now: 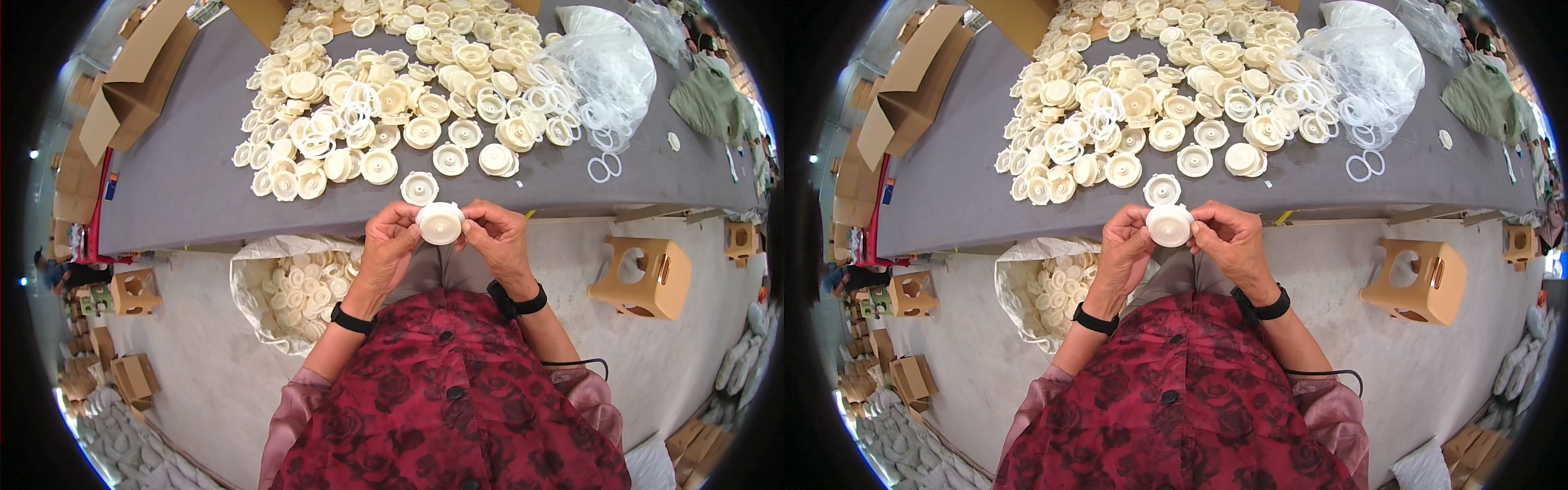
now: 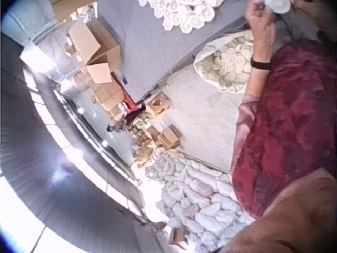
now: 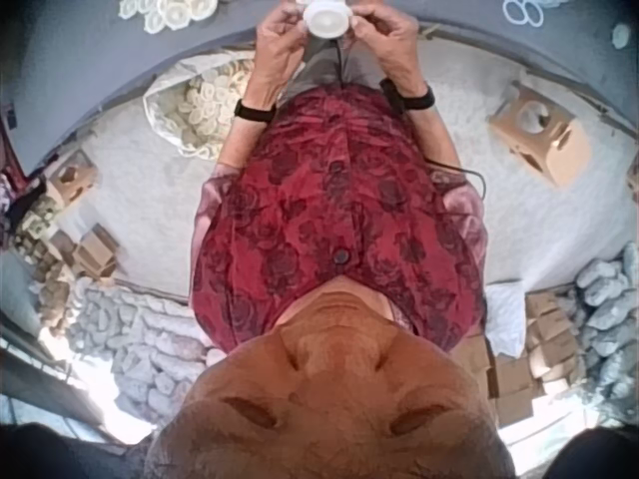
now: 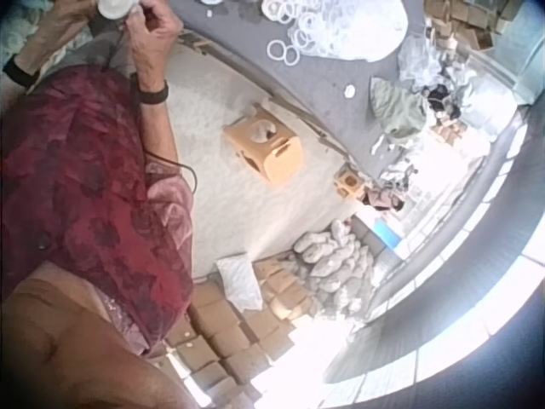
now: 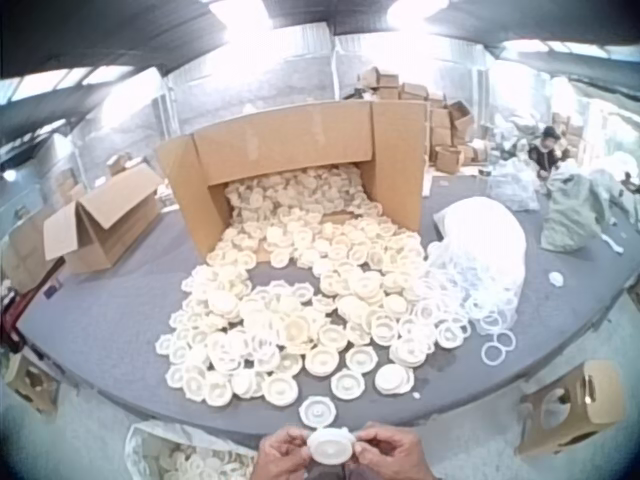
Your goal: The person is manually assembling small white plastic circular components and placing them into a bag.
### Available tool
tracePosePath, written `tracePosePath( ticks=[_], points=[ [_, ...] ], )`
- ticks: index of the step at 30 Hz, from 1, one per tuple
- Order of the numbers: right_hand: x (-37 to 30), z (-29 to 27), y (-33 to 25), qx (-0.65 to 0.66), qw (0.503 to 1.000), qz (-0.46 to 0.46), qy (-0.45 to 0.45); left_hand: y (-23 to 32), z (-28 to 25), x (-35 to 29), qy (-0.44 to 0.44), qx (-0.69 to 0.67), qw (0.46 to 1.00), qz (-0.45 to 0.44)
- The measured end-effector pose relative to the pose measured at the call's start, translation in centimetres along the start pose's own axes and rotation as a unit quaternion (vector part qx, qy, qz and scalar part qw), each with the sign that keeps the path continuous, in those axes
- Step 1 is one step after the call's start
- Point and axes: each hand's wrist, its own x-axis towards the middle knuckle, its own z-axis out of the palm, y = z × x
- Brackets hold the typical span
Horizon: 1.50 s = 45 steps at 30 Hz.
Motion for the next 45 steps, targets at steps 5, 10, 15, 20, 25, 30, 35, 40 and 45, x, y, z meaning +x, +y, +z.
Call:
tracePosePath(
  ticks=[5, 10, 15, 20, 25, 30, 35, 40, 45],
  points=[
    [0.2, 0.7, -1.0, -0.106, 0.993, -0.055, 0.010, 0.8, 0.0, -0.4, -0.034, 0.061, 0.997, 0.015],
    [0.3, -0.2, -0.8, -0.145, 0.987, -0.056, -0.043, 1.8, -0.3, 0.0, -0.072, 0.132, 0.988, 0.024],
    [0.8, 0.2, -1.4, -0.252, 0.959, -0.097, -0.091, 3.8, 1.3, 0.8, -0.107, 0.337, 0.935, -0.012],
    [1.0, 0.5, -1.4, -0.321, 0.943, -0.060, -0.069, 4.2, 2.0, 1.3, -0.088, 0.423, 0.900, -0.055],
    [0.6, 0.4, -0.5, -0.041, 0.999, -0.002, 0.015, 3.0, 1.8, 1.4, -0.019, 0.175, 0.984, -0.036],
    [0.2, 0.5, 0.2, 0.008, 0.999, -0.020, 0.042, 0.3, 0.4, -0.2, 0.007, 0.083, 0.997, -0.002],
    [0.1, -0.2, -0.2, -0.114, 0.993, 0.010, -0.006, 1.1, -0.5, -0.6, 0.010, 0.112, 0.994, 0.006],
    [0.7, 0.4, -0.5, -0.179, 0.981, -0.050, -0.051, 2.9, -0.5, -0.2, -0.029, 0.206, 0.978, 0.008],
    [0.7, 0.9, -1.0, -0.248, 0.963, -0.073, -0.076, 3.5, 0.7, 0.1, -0.096, 0.370, 0.924, 0.017]
  ],
)
